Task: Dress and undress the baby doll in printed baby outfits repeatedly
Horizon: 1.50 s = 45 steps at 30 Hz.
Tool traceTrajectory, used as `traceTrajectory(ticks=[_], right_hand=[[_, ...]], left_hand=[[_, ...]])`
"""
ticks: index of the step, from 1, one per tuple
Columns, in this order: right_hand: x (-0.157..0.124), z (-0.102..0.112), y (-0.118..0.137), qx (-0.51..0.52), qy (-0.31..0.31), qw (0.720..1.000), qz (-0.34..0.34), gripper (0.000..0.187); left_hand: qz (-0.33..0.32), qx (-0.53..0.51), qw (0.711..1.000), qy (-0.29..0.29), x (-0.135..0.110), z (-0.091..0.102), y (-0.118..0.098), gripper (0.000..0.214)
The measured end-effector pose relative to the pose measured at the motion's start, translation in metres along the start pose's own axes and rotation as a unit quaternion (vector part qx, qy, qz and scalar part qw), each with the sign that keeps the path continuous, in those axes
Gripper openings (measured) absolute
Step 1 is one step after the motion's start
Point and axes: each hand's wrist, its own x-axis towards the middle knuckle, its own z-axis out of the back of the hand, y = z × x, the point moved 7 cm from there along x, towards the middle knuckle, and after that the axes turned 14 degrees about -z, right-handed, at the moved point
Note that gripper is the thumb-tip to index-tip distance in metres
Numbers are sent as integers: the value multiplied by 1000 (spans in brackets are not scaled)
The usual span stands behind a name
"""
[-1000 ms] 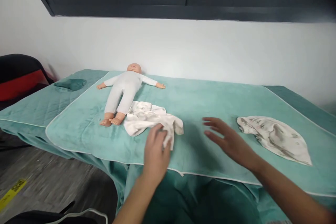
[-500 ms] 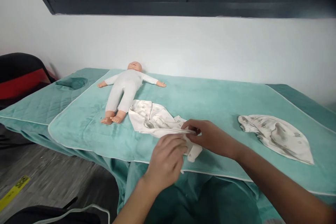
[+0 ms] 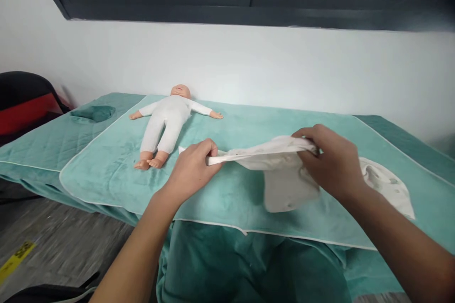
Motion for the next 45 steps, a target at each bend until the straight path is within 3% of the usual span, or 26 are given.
traceTrajectory(ticks=[3, 4, 6, 9, 13, 19, 22, 25, 28, 30, 32, 34, 36, 40, 45], right_hand=[[6, 19, -6, -12, -97, 995, -2, 27], [8, 21, -8, -13, -111, 994, -4, 27], [11, 19, -14, -3, -112, 994, -12, 25], [17, 5, -32, 52, -50, 995, -68, 26], [17, -17, -65, 74, 66, 977, -187, 31], [25, 8, -76, -131, 55, 975, -170, 39], [43, 7, -75, -217, 96, 957, -166, 41], [61, -22, -67, -264, 152, 942, -140, 43], [62, -68, -54, -289, 164, 935, -120, 42], [49, -101, -37, -277, 155, 946, -64, 40], [27, -136, -20, -203, 189, 961, -2, 40], [8, -162, -15, -135, 231, 964, -7, 37], [-3, -181, -17, -113, 250, 961, -42, 35], [-4, -201, -26, -135, 236, 957, -97, 36], [12, -206, -35, -141, 169, 967, -130, 53]], left_hand=[[5, 20, 1000, -11, 6, 20, -11, 10], [7, 37, 999, -19, 8, 26, -11, 4], [19, 81, 996, -42, 8, 34, -7, 16], [52, 115, 990, -63, 6, 40, 4, 22], [108, 55, 989, -81, 0, 40, 17, 14], [154, 116, 966, -171, -9, 60, 14, 18], [155, 173, 960, -155, 4, 59, 19, 20], [157, 185, 964, -111, 25, 37, 37, 24], [187, 183, 963, -64, 35, -5, 52, 36], [144, 214, 965, -52, 35, -37, 46, 38], [67, 198, 978, -18, 31, -73, 35, 39], [25, 142, 989, 43, 25, -109, 30, 40], [45, 107, 989, 87, 20, -134, 36, 40], [99, 139, 979, 107, 31, -152, 51, 36], [129, 200, 968, 77, 57, -146, 61, 43]])
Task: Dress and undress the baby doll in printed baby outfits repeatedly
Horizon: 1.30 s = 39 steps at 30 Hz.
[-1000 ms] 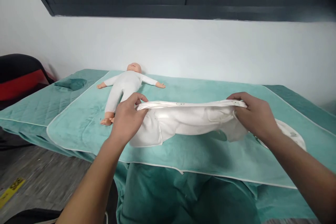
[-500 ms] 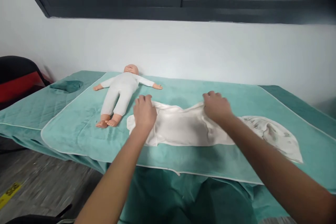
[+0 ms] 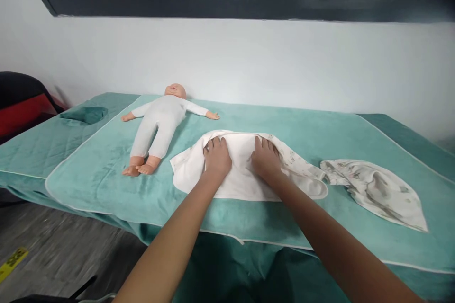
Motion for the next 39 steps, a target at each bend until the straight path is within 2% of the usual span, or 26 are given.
traceTrajectory(ticks=[4, 9, 11, 14, 17, 21, 27, 31, 35, 39], right_hand=[[16, 2, 1, 42, -36, 998, 9, 64], [41, -2, 0, 59, -33, 997, -30, 59], [52, -4, -1, 52, -31, 998, -31, 57], [70, -11, -7, 39, -24, 999, -26, 58], [81, -21, -13, 35, -13, 999, -24, 57], [85, -31, -14, 36, 1, 999, -10, 55], [100, -32, -26, 39, 16, 999, 24, 45], [112, -30, -40, 38, 20, 999, 30, 49], [107, -26, -40, 32, 16, 999, 39, 52], [95, -20, -25, 22, 14, 997, 68, 50]], left_hand=[[18, -48, 998, -43, 24, 2, 4, 49], [46, -114, 990, -65, 60, -13, 2, 53], [33, -106, 992, -59, 73, -22, 1, 54], [-25, -77, 996, -37, 84, -35, 0, 55], [-62, -52, 997, -18, 88, -47, 2, 57], [-66, -26, 997, 0, 90, -56, 2, 56], [-45, -49, 998, 11, 91, -58, 9, 53], [-25, -54, 998, 6, 91, -59, 20, 51], [-20, -58, 998, 7, 90, -61, 21, 49], [-13, -58, 998, 8, 90, -61, 19, 49]])
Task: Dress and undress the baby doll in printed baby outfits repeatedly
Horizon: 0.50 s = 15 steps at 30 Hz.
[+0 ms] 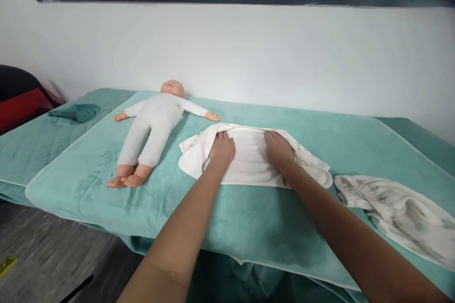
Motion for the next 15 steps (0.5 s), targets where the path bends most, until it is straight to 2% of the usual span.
traceTrajectory(ticks=[3, 8, 15], right_hand=[[-4, -3, 20, -1, 7, 1000, 16, 48], [1, -22, 53, 11, 16, 1000, 9, 50], [18, -35, 54, -11, 32, 999, -19, 66]], left_hand=[[3, 1, 1000, -1, 0, 0, -1, 48], [14, 7, 1000, -1, -3, 3, -1, 50], [36, -8, 999, -35, -5, 6, 2, 49]])
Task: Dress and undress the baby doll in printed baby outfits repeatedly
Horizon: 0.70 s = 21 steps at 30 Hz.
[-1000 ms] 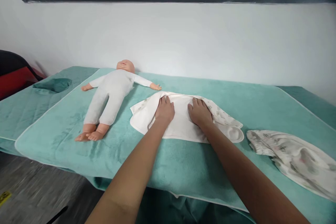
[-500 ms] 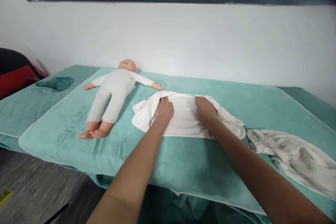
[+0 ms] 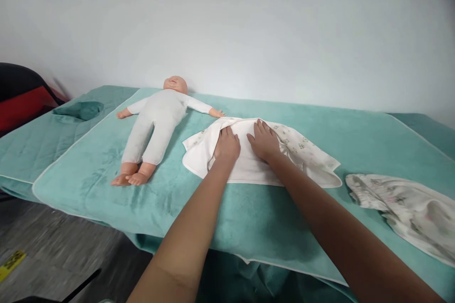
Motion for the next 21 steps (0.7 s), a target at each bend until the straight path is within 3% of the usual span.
traceTrajectory(ticks=[6, 21], right_hand=[[4, -5, -3, -17, 9, 1000, 10, 67], [-2, -6, 3, -53, -22, 998, 32, 66]], left_hand=[[14, 0, 1000, 13, 1, -4, 2, 42], [-40, 36, 998, 22, -13, -3, -12, 53]])
